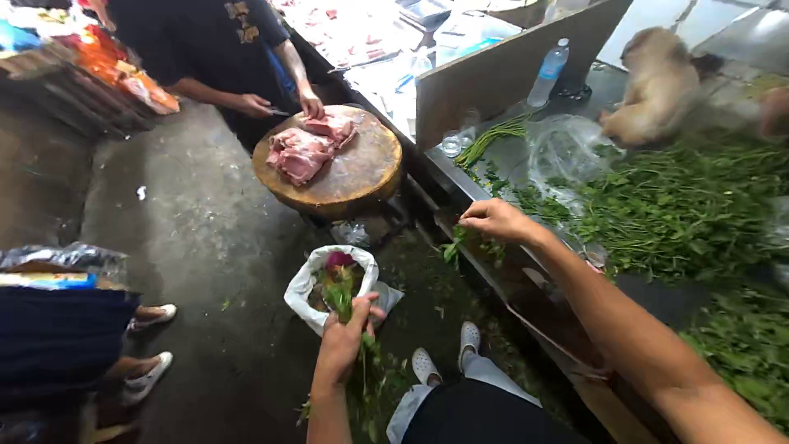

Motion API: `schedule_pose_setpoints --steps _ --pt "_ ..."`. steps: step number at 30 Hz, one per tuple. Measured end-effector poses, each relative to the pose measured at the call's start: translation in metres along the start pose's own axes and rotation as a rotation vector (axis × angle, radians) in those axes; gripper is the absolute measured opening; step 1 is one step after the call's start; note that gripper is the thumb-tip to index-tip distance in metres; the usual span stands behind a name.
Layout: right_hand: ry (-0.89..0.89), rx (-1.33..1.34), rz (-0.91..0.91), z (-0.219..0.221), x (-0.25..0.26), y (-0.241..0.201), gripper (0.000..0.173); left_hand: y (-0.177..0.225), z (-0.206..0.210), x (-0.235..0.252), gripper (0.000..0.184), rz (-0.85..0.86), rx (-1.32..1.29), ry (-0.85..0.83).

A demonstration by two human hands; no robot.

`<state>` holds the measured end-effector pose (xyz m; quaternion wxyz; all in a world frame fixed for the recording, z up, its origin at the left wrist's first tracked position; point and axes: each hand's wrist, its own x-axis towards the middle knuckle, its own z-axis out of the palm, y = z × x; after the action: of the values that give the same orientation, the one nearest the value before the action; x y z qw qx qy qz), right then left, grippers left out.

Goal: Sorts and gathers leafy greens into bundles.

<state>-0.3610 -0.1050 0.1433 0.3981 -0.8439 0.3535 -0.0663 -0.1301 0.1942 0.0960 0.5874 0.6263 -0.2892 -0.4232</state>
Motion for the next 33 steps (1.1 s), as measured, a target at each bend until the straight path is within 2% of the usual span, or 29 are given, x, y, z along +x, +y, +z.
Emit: schedule_pose_setpoints --steps 5,9,11,13,16,19,22,24,26,27,28,29,31,33 --pt "-0.058 -0.026 -0.101 -0.011 -0.003 -0.050 0.018 0.056 0.012 0.053 0.032 0.201 0.033 -0.086" --pt "0.019 -0.012 -0.317 -0.010 0.008 -0.104 0.020 0.103 0.043 0.093 0.037 0.418 0.114 -0.276" --pt "0.070 0.060 -0.377 -0.013 0.016 -0.128 0.022 0.127 0.067 0.102 0.036 0.502 0.180 -0.278" --pt "0.128 0.146 -0.415 -0.025 0.025 -0.140 0.020 0.143 0.091 0.118 0.029 0.470 0.117 -0.231" --pt "0.164 0.240 -0.348 -0.056 0.043 -0.147 0.023 0.169 0.112 0.145 0.036 0.386 0.142 -0.182" --pt "0.151 0.226 -0.344 -0.097 0.054 -0.144 0.025 0.193 0.131 0.168 0.045 0.356 0.183 -0.226" --pt "0.143 0.261 -0.438 -0.134 0.062 -0.141 0.012 0.214 0.153 0.184 0.025 0.376 0.108 -0.310" --pt "0.220 0.546 -0.567 -0.131 0.065 -0.127 0.027 0.218 0.163 0.183 0.019 0.428 0.135 -0.234" --pt "0.394 0.720 -0.674 -0.095 0.055 -0.097 0.040 0.211 0.179 0.181 0.019 0.450 0.119 -0.162" --pt "0.428 0.672 -0.691 -0.064 0.046 -0.076 0.045 0.203 0.182 0.181 0.022 0.447 0.065 -0.157" --pt "0.374 0.580 -0.638 -0.031 0.029 -0.052 0.061 0.191 0.182 0.178 0.028 0.419 -0.024 -0.148" --pt "0.298 0.525 -0.598 0.000 0.017 -0.025 0.069 0.175 0.177 0.173 0.030 0.376 -0.088 -0.142" --pt "0.161 0.542 -0.490 0.028 -0.009 0.037 0.057 0.140 0.160 0.162 0.032 0.302 -0.128 -0.107" --pt "0.148 0.521 -0.307 0.013 -0.032 0.107 0.035 0.098 0.139 0.154 0.032 0.240 -0.170 -0.047"
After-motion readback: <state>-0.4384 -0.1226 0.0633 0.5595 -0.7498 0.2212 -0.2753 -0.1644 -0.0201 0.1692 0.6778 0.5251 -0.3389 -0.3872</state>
